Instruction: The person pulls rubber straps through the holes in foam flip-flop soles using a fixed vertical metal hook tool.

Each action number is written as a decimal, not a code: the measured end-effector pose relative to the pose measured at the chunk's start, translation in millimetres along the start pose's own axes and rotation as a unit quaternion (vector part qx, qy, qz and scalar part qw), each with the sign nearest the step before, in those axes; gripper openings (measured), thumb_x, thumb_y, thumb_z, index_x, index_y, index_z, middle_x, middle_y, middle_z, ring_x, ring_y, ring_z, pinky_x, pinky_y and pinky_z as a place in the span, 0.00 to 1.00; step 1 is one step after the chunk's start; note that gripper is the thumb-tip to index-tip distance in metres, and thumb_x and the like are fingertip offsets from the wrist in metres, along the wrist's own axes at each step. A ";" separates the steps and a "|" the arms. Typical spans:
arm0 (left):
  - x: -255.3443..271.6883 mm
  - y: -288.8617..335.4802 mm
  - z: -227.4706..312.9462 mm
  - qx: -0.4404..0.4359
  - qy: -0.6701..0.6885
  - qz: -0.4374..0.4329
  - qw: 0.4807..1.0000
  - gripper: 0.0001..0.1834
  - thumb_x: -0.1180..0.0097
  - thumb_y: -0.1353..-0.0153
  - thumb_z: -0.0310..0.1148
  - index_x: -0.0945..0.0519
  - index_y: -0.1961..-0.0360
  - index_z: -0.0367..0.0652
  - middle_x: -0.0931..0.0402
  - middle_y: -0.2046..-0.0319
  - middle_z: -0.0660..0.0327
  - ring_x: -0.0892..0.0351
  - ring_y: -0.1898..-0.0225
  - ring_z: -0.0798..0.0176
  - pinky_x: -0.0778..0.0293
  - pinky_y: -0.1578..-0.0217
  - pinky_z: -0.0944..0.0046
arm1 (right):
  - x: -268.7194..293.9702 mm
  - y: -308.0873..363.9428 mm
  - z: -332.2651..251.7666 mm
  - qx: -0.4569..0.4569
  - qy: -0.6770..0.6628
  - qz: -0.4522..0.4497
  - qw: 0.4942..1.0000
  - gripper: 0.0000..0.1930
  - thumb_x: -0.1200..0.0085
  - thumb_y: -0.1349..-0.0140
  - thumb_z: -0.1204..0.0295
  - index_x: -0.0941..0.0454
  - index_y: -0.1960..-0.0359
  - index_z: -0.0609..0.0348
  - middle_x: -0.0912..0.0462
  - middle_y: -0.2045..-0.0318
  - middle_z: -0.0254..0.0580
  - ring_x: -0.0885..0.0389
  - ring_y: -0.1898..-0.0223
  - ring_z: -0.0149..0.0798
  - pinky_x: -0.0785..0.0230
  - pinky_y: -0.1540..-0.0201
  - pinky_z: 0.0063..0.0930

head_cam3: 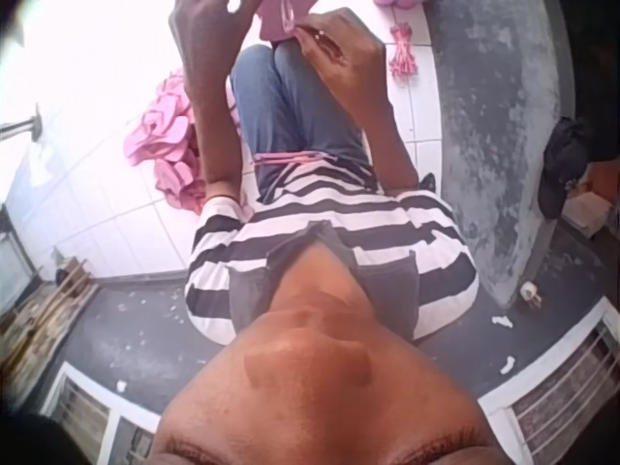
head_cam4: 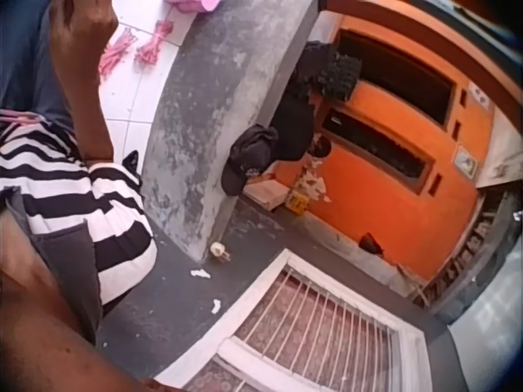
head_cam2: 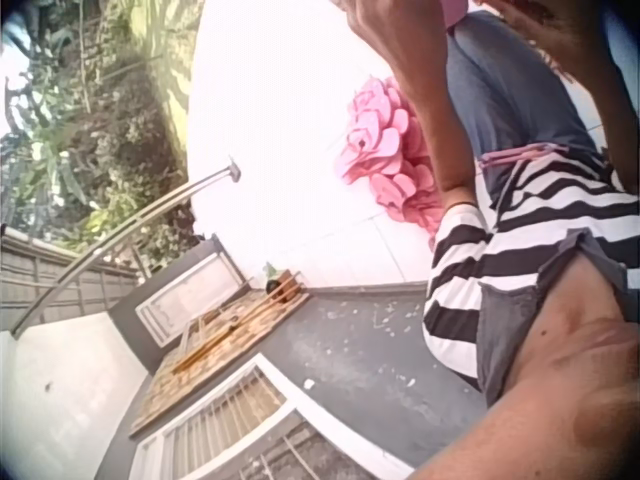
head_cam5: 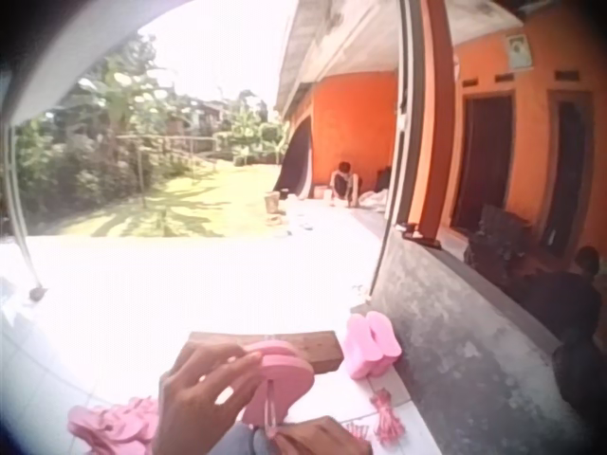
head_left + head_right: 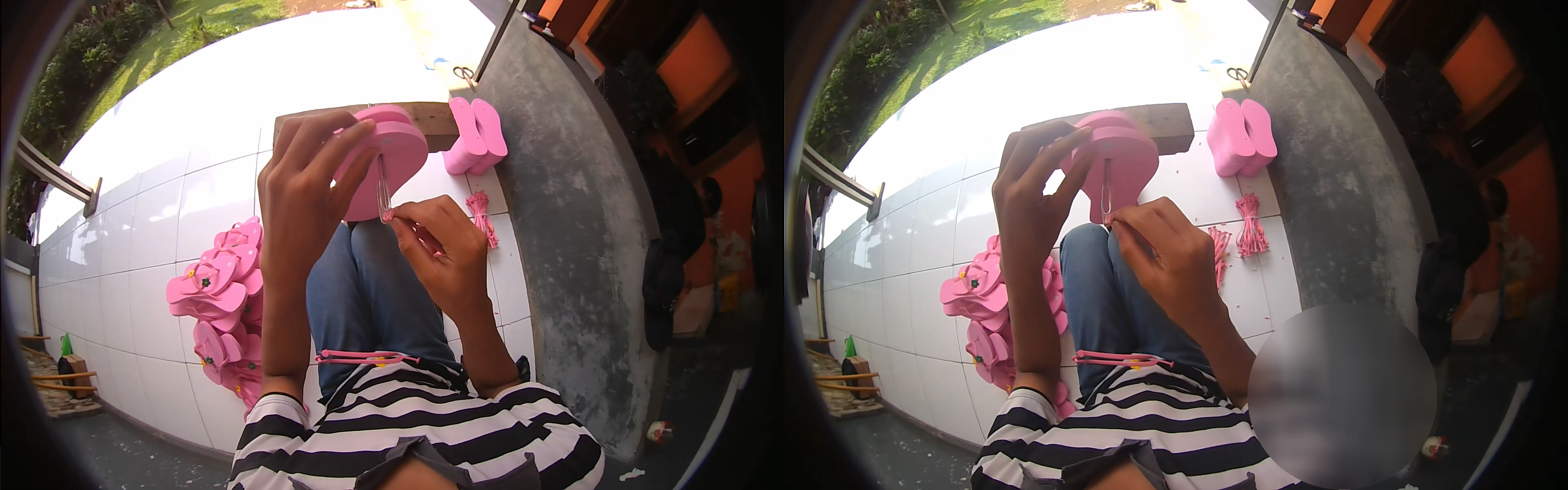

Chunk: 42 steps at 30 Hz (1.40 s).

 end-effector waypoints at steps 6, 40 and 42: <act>-6.5 5.2 3.2 0.041 0.024 -0.024 0.999 0.15 0.32 0.46 0.26 0.17 0.56 0.43 0.17 0.62 0.61 0.20 0.68 0.64 0.24 0.67 0.65 | 1.1 -13.6 4.1 0.087 0.087 0.009 0.992 0.07 0.36 0.43 0.80 0.17 0.62 0.60 0.18 0.66 0.40 0.18 0.71 0.34 0.26 0.71 0.28; -28.9 76.4 38.1 0.321 0.450 0.038 0.833 0.13 0.56 0.25 0.35 0.26 0.53 0.36 0.24 0.60 0.58 0.26 0.59 0.70 0.29 0.56 0.68 | -12.9 -8.2 23.7 -0.076 -0.279 -0.043 0.956 0.17 0.35 0.40 0.69 0.18 0.50 0.60 0.13 0.62 0.40 0.17 0.60 0.29 0.24 0.54 0.26; -4.0 105.2 67.4 0.269 0.397 0.057 0.875 0.11 0.53 0.26 0.35 0.25 0.55 0.37 0.28 0.68 0.61 0.28 0.64 0.70 0.31 0.60 0.69 | 2.0 21.2 7.8 -0.009 -0.251 -0.050 0.967 0.17 0.31 0.44 0.67 0.16 0.54 0.61 0.13 0.68 0.40 0.15 0.68 0.33 0.22 0.60 0.28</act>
Point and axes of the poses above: each hand's wrist, its own y-axis away from the middle knuckle, its own x-axis out of the back of the hand, z = x × y, the point moved 4 cm from there along -y, towards the middle knuckle
